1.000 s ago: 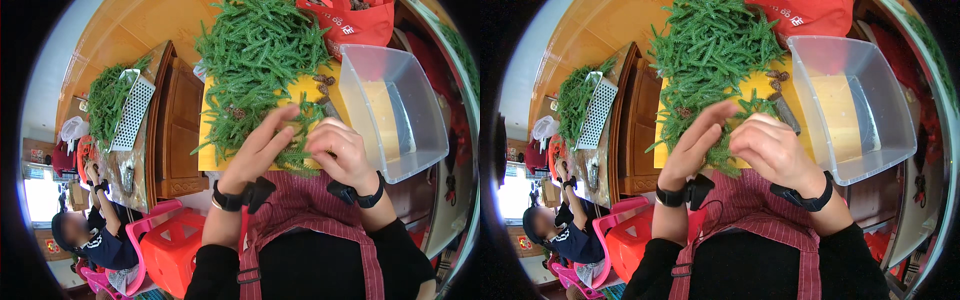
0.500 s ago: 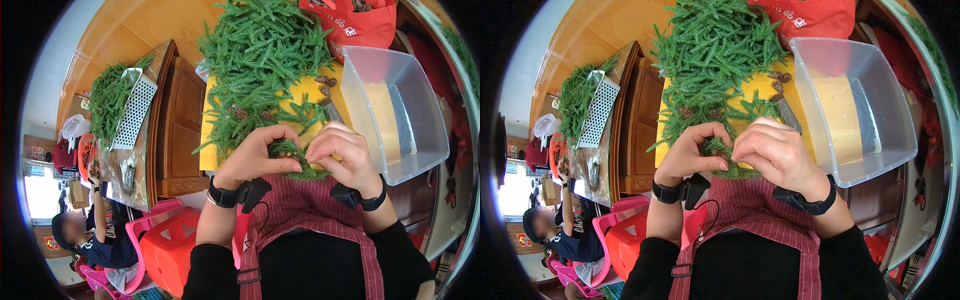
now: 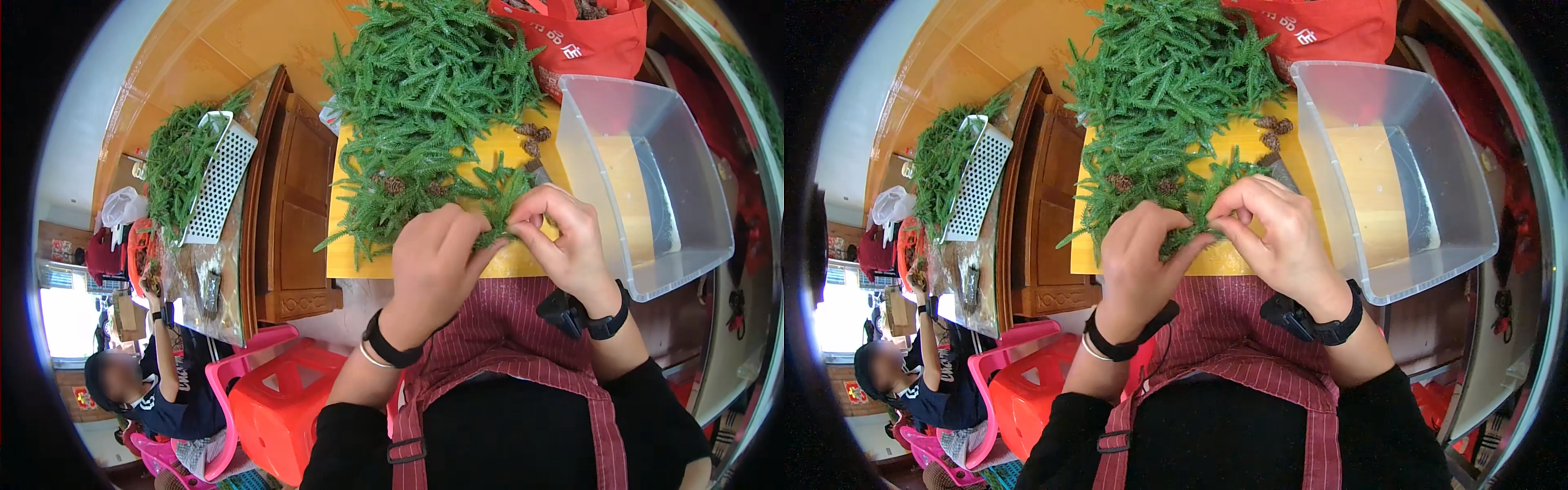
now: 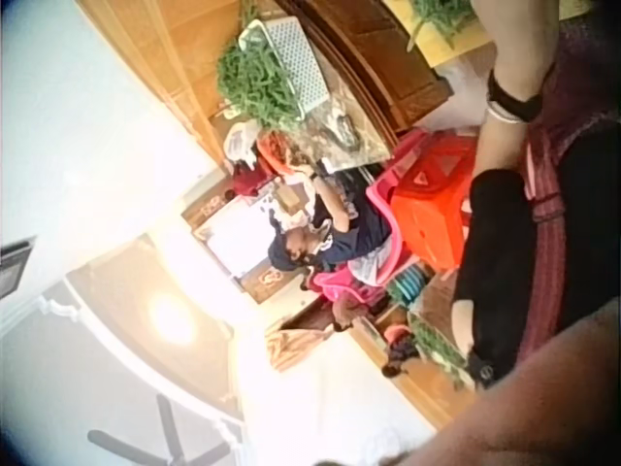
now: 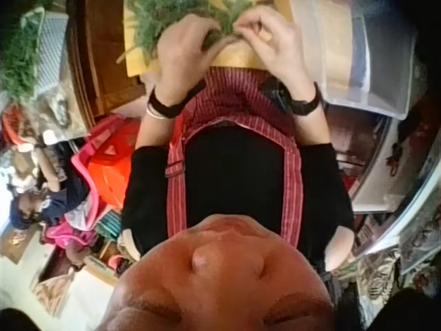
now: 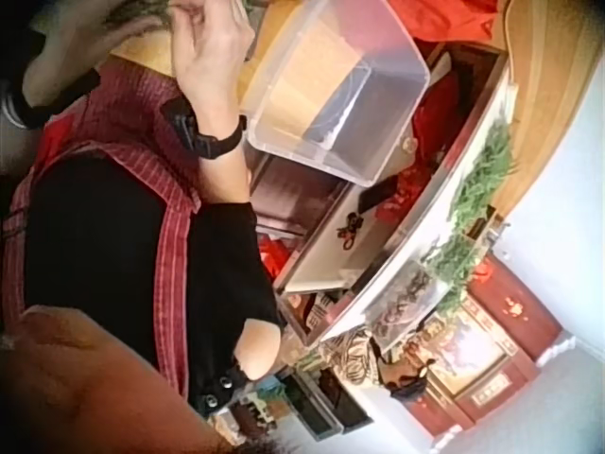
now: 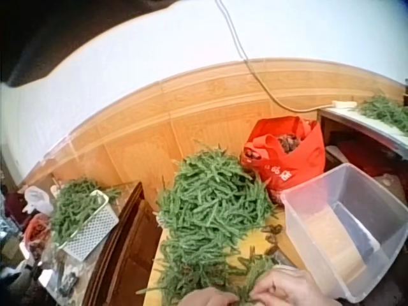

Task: Sorting green leafy stems and placing them into a plastic container.

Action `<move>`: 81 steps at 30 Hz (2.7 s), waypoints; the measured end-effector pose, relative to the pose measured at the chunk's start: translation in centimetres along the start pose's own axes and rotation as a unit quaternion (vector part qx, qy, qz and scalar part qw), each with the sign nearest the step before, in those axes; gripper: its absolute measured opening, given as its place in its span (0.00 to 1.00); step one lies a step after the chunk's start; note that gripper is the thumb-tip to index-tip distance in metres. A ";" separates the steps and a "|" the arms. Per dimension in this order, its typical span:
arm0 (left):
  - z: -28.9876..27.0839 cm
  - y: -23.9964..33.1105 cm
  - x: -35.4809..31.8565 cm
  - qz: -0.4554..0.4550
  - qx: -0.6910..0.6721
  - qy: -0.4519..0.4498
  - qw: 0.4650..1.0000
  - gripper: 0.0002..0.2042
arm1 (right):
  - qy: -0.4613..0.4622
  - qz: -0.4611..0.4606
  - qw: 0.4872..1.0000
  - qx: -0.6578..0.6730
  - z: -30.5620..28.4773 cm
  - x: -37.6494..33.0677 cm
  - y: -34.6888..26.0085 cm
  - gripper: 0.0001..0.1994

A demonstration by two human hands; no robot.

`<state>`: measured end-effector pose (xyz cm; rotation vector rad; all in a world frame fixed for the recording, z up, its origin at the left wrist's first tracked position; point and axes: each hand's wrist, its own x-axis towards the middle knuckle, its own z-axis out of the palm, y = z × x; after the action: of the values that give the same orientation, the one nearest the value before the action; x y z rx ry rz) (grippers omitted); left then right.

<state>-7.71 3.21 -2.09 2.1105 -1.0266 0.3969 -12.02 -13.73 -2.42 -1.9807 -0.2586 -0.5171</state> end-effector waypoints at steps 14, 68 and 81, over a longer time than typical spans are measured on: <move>-0.6 -2.3 0.0 -0.388 -0.587 -0.314 0.637 0.16 | -0.088 -0.215 0.973 -0.004 -0.6 -0.1 -0.1 0.09; 1.1 0.3 -1.9 0.118 0.034 0.097 0.988 0.17 | -0.025 0.063 0.997 0.034 -0.5 -0.5 -1.3 0.05; -3.3 -1.1 0.0 -0.230 -0.377 -0.216 0.871 0.15 | -0.046 -0.197 0.979 -0.013 -0.9 -0.4 -1.5 0.06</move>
<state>-6.67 6.07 -0.41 1.6386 -0.6946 -0.6526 -13.23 -13.82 -1.09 -1.9876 -0.7154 -0.6811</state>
